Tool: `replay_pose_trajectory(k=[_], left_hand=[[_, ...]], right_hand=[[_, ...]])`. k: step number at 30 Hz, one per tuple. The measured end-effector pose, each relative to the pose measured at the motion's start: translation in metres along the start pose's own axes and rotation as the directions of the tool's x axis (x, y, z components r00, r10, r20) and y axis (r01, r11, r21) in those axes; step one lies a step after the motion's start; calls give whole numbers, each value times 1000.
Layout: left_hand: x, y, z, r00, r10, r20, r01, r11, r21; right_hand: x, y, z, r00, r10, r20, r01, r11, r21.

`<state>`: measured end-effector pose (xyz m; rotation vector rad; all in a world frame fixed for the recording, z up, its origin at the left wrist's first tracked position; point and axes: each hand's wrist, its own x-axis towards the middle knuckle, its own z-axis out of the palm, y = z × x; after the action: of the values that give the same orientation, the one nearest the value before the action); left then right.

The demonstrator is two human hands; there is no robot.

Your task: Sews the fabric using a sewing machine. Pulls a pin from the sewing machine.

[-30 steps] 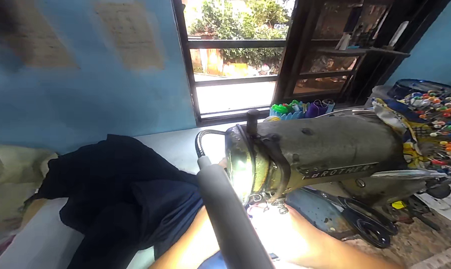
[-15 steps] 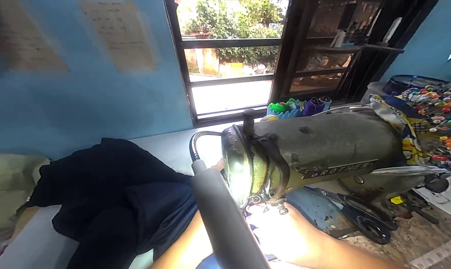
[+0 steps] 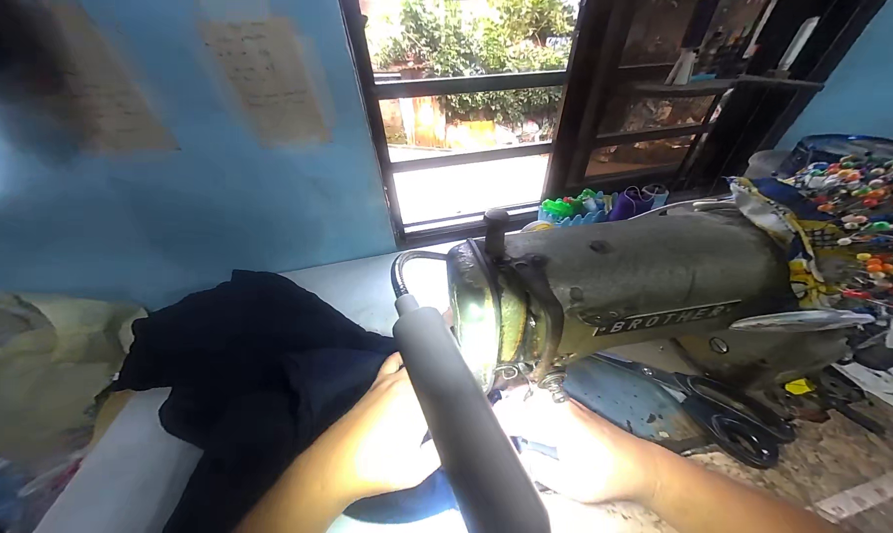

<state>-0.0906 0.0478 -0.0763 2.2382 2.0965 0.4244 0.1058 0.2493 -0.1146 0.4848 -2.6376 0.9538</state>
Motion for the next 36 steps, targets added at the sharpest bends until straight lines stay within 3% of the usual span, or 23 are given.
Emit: replay_pose_trajectory(k=[2,4,6,7,11,13,16,24,29,36], left_hand=[[-5,0,-5,991,125,-51,-131,980,-150],[-7,3,-17,969,235,-78,-245,860,-447],[-11,8,-31,969,209,-132,-246,754,-609],[-13,8,-35,980,130,-150,-195,760,-621],[-15,8,-38,964,-242,-110,178,895,-408],[-15,9,-36,957,-288,-43,271,935,-229],[-15,8,-27,968,-251,-27,248,966,-73],[-14,27,-22,983,-142,-117,140,990,-26],[-15,40,-27,974,-165,-152,145,980,-135],[-12,30,-10,960,-132,-247,117,990,-76]], right_hand=[[2,-2,1,1000,1,17,-2,999,41],[3,0,3,1000,26,18,-27,997,78],[2,1,4,997,78,2,-77,990,120],[3,1,4,993,115,3,-115,984,139],[7,-4,3,977,215,7,-213,964,159],[9,-7,2,966,257,-13,-251,952,173],[12,-11,0,950,312,-34,-296,927,230],[19,-17,6,956,290,54,-295,938,181],[14,-11,9,978,188,-89,-153,940,303],[15,-13,9,970,169,-175,-102,935,339]])
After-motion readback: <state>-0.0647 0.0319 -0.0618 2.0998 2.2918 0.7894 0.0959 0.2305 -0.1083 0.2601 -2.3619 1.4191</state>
